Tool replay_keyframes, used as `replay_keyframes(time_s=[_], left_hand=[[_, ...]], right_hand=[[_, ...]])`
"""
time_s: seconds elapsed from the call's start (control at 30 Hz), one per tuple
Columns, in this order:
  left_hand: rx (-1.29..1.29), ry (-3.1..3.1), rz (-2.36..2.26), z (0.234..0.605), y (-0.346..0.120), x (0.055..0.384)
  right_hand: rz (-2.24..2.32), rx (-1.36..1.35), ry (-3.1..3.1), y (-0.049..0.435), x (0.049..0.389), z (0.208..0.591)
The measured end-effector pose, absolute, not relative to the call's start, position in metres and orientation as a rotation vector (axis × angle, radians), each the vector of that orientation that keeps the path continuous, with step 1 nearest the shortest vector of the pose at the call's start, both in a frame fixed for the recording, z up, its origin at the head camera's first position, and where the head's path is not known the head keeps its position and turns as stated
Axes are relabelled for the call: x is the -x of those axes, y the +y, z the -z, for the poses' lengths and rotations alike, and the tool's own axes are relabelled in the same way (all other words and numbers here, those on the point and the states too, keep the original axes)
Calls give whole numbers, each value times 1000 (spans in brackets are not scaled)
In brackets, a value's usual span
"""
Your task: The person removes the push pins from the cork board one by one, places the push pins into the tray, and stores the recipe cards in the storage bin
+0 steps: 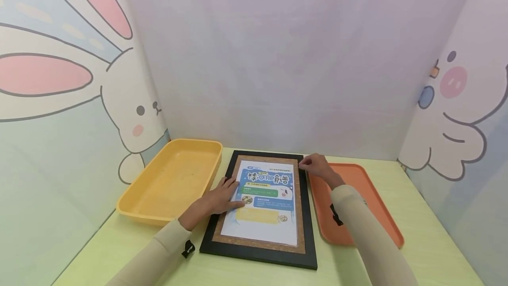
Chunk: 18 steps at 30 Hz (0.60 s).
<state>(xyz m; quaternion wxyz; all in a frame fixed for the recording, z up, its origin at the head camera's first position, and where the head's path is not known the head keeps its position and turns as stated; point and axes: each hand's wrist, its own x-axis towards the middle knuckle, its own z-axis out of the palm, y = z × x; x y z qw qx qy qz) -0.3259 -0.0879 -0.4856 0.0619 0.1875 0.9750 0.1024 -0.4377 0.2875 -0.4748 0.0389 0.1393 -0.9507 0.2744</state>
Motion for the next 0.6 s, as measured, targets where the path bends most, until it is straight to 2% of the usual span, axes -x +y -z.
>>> replay_keyframes(time_s=[0.6], left_hand=[[-551, 2957, -294, 486, -87, 326]], right_hand=[[-857, -395, -2937, 314, 431, 472]])
